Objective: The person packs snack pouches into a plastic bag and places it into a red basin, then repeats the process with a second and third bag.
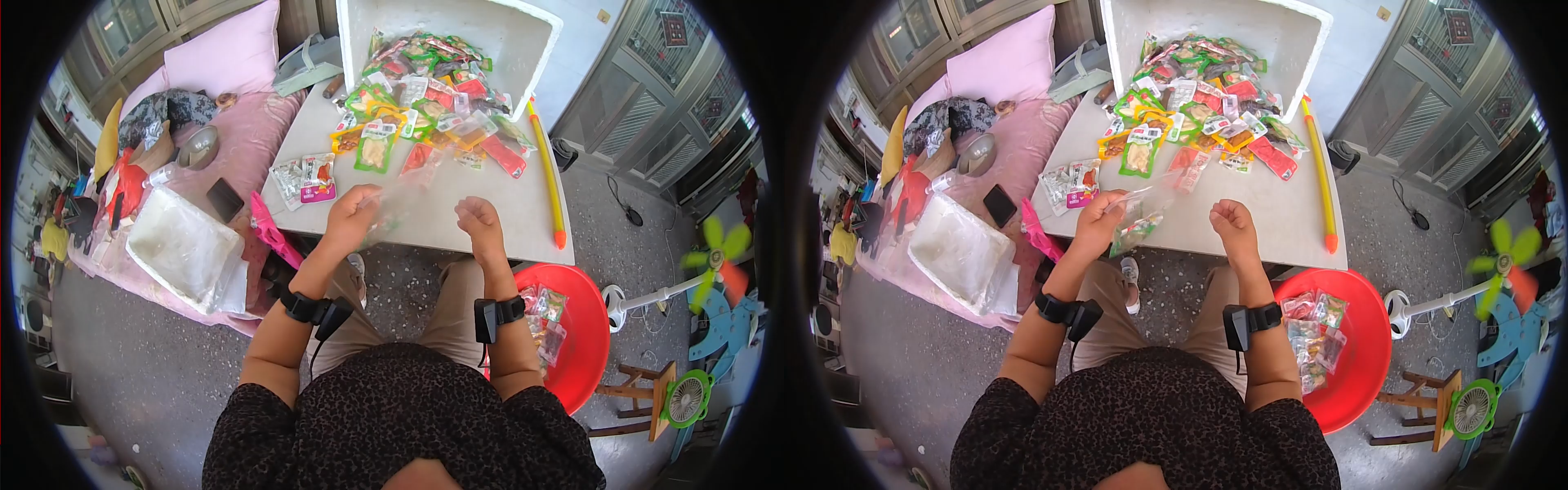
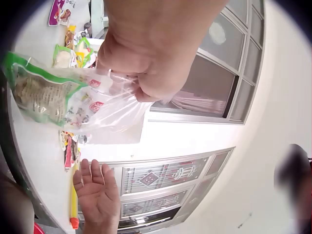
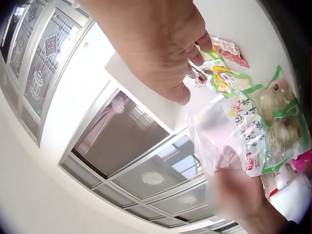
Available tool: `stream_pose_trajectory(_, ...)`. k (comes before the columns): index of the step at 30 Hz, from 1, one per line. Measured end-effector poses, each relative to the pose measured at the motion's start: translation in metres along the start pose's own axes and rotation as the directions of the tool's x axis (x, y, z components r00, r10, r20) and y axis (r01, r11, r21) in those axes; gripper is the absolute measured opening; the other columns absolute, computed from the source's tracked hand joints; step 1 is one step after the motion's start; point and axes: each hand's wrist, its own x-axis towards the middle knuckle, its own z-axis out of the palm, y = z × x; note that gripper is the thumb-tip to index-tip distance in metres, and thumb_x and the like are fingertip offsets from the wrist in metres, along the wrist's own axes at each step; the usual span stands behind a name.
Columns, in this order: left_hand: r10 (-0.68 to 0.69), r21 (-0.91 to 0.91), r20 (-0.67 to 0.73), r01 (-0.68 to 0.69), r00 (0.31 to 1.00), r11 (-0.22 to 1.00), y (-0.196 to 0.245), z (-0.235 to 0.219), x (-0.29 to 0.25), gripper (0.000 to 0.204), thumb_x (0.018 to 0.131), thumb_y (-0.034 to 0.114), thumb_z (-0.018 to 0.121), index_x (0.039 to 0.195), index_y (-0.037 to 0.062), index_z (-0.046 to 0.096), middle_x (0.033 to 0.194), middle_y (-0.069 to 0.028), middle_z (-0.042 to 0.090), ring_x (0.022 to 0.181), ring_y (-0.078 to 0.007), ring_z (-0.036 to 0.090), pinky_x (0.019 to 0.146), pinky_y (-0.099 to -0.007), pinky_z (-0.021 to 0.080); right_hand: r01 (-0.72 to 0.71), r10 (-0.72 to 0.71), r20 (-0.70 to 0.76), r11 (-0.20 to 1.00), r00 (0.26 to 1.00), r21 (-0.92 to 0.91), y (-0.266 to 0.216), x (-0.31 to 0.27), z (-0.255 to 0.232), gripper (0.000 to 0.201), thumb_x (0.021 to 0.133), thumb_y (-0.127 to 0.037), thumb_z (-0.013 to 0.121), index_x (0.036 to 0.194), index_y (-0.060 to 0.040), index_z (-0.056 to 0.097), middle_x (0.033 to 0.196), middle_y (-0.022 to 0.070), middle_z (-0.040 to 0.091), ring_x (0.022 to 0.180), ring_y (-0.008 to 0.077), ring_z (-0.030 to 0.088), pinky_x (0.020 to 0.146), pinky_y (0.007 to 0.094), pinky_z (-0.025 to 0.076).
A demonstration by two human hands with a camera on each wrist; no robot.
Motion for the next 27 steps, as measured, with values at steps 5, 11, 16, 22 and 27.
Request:
stream_pose_trajectory(5, -0.19, -0.623, 0.203, 0.277, 0.961, 0.732, 0.017, -0.001, -0.013, 0.009, 0.078, 0.003, 0.047, 0.086, 0.001, 0.05, 0.086, -0.0099, 0.057, 0.078, -0.0154, 0.055, 0.071, -0.027, 0.044, 0.078, -0.1, 0.321, 0.994, 0.942, 0.082, -0.038, -0.017, 0.023, 0.04, 0.073, -0.003, 0.058, 0.109, -0.0013, 0.041, 0.092, 0.0041, 0.05, 0.084, 0.0119, 0.048, 0.074, 0.0233, 0.041)
stream_pose_trajectory(11, -0.205, -0.583, 0.299, 0.348, 0.932, 0.734, 0.019, 0.001, -0.033, 0.01, 0.079, 0.006, 0.046, 0.088, 0.0014, 0.048, 0.089, -0.0105, 0.056, 0.083, -0.0166, 0.054, 0.073, -0.0282, 0.043, 0.103, 0.031, 0.461, 0.959, 0.887, -0.262, -0.037, -0.027, 0.019, 0.019, 0.074, -0.006, 0.058, 0.091, -0.0027, 0.05, 0.082, 0.0017, 0.051, 0.071, 0.0084, 0.047, 0.064, 0.0214, 0.04)
stream_pose_trajectory(16, -0.181, -0.404, 0.221, 0.259, 0.958, 0.877, 0.01, -0.002, -0.038, 0.015, 0.081, 0.009, 0.046, 0.092, 0.0007, 0.049, 0.087, -0.0078, 0.056, 0.081, -0.0137, 0.053, 0.071, -0.0264, 0.042, 0.157, 0.029, 0.471, 0.923, 0.882, -0.352, -0.048, -0.039, 0.016, 0.005, 0.076, -0.004, 0.056, 0.076, -0.0018, 0.052, 0.07, -0.0015, 0.05, 0.067, 0.0063, 0.045, 0.06, 0.02, 0.038)
stream_pose_trajectory(22, -0.148, -0.092, 0.368, 0.195, 0.918, 0.977, 0.017, 0.001, -0.049, 0.018, 0.082, 0.014, 0.046, 0.092, 0.001, 0.052, 0.084, -0.0038, 0.055, 0.078, -0.0097, 0.05, 0.071, -0.0242, 0.041, 0.316, 0.077, 0.569, 0.768, 0.819, -0.558, -0.072, -0.056, 0.017, 0.01, 0.073, -0.006, 0.056, 0.079, -0.0003, 0.051, 0.07, 0.0045, 0.052, 0.066, 0.0147, 0.05, 0.06, 0.0255, 0.04)
stream_pose_trajectory(27, -0.114, -0.096, 0.46, 0.177, 0.88, 0.98, 0.016, 0.017, -0.056, 0.02, 0.082, 0.017, 0.047, 0.092, 0.0007, 0.052, 0.083, -0.0026, 0.054, 0.075, -0.0085, 0.049, 0.068, -0.0235, 0.041, 0.531, 0.05, 0.718, 0.637, 0.694, -0.558, -0.069, -0.065, 0.027, 0.014, 0.072, -0.012, 0.052, 0.077, 0.0009, 0.05, 0.069, 0.014, 0.05, 0.066, 0.0304, 0.049, 0.059, 0.0358, 0.038)
